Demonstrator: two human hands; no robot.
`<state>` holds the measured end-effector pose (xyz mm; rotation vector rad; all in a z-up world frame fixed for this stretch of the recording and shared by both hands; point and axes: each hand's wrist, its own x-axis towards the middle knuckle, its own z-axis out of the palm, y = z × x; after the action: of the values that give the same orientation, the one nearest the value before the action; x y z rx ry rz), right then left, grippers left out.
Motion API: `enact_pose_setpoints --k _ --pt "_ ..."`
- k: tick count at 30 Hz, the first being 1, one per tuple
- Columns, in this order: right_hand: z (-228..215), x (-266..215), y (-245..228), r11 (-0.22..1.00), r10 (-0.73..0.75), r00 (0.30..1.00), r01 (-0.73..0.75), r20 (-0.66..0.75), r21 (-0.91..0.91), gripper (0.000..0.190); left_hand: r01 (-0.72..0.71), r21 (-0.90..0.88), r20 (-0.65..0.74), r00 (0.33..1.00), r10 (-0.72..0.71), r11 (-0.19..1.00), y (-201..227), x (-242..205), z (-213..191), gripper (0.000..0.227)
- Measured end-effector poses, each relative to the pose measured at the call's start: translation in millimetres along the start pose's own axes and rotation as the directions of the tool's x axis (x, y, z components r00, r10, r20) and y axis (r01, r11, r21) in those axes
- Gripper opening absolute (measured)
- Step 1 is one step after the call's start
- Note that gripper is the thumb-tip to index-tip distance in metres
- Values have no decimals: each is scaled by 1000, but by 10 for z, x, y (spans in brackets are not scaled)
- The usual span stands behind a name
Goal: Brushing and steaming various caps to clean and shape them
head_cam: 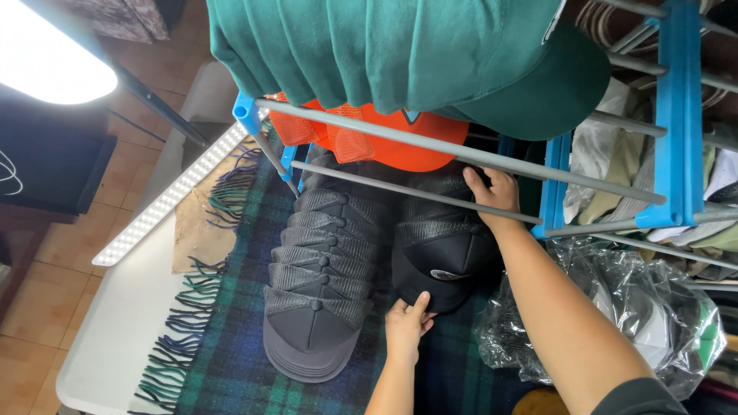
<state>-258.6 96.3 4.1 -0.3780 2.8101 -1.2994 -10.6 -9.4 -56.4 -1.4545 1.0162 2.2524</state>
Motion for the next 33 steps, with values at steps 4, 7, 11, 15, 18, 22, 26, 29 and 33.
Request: enact_pose_setpoints --k 4,7,11,15,18,22,26,29,33 --pt "39 4 302 999 8 999 -10 -38 -33 58 13 13 1 1000 -13 1000 -7 18 5 24" --pt "165 98 522 958 -237 960 204 -152 -202 47 17 32 17 1000 -18 999 24 -13 13 23" --pt "181 80 431 933 -249 933 160 -258 -322 32 -8 8 -14 1000 8 1000 -60 28 32 25" --pt "0 -238 -173 945 271 961 -255 51 -204 64 -70 -34 -43 997 69 997 -105 55 54 33" --pt "1 -697 149 954 -157 987 161 38 -252 61 -107 -44 -69 992 104 993 -192 132 72 48" --pt "-72 -923 -48 963 -57 991 87 121 -257 63 -86 -87 -60 995 81 992 -188 223 123 48" --pt "-69 -981 -61 942 54 985 3 162 -336 72 -66 -38 -16 998 66 997 -250 401 137 32" --pt "-58 -1065 -158 934 17 986 44 167 -355 76 -79 29 -19 997 80 996 -284 416 106 31" --pt "-70 -1192 -247 932 38 984 28 173 -362 76 -121 154 -52 990 130 981 -275 347 -11 36"
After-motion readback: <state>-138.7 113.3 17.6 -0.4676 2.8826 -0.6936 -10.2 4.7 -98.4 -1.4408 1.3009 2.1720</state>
